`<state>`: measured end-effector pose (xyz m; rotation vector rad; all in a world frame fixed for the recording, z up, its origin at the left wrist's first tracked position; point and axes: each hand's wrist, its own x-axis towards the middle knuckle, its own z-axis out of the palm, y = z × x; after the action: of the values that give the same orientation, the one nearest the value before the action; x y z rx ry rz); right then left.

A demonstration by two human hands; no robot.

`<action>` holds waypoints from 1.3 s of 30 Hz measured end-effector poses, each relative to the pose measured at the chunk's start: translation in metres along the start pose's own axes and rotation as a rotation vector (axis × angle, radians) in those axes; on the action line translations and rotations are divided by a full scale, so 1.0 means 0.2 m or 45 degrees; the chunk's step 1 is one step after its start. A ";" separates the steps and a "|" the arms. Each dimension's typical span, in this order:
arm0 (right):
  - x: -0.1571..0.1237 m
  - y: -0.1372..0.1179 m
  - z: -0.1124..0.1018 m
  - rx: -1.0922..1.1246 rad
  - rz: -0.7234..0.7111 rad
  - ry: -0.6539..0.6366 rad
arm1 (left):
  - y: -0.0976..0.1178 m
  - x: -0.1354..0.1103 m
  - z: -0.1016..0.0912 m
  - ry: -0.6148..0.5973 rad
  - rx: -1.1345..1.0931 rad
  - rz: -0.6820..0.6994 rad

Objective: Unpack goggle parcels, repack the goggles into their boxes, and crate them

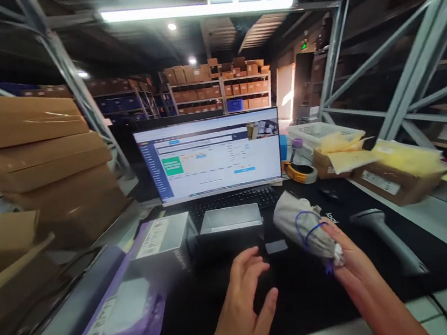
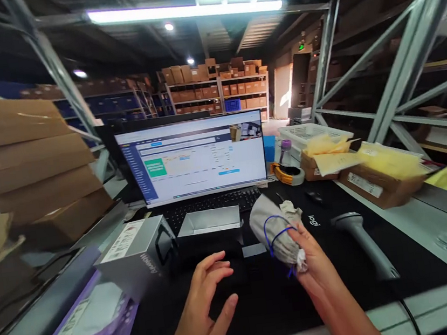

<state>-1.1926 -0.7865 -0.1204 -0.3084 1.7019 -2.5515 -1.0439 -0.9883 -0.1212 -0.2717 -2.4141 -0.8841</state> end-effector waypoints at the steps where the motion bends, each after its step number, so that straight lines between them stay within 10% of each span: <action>1: 0.00 -0.01 -0.03 -0.037 -0.057 0.080 | 0.00 0.01 0.00 -0.018 -0.023 0.015; 5: -0.05 -0.06 -0.06 -0.628 -0.483 0.286 | 0.00 0.02 0.00 -0.182 -0.243 -0.089; 12: -0.27 -0.01 0.23 -1.092 -1.216 -0.312 | -0.01 0.06 0.13 -0.237 -1.384 -0.355; 22: -0.38 -0.02 0.23 -0.879 -0.831 -1.059 | -0.02 -0.01 0.10 0.159 -1.454 -0.818; 28: -0.20 -0.09 0.21 -0.568 -0.496 -0.979 | -0.01 0.07 0.07 0.041 -1.324 -0.916; 34: -0.10 -0.09 0.13 -1.207 -0.998 0.283 | -0.02 0.12 0.04 0.023 -1.247 -1.043; 39: -0.17 -0.08 0.09 -1.237 -1.097 -0.150 | 0.02 0.20 0.02 -0.087 -1.190 -0.970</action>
<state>-1.1544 -0.7912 -0.1031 -1.4434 3.0954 -1.6650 -1.0772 -0.9815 -0.0994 0.3295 -1.9654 -2.3372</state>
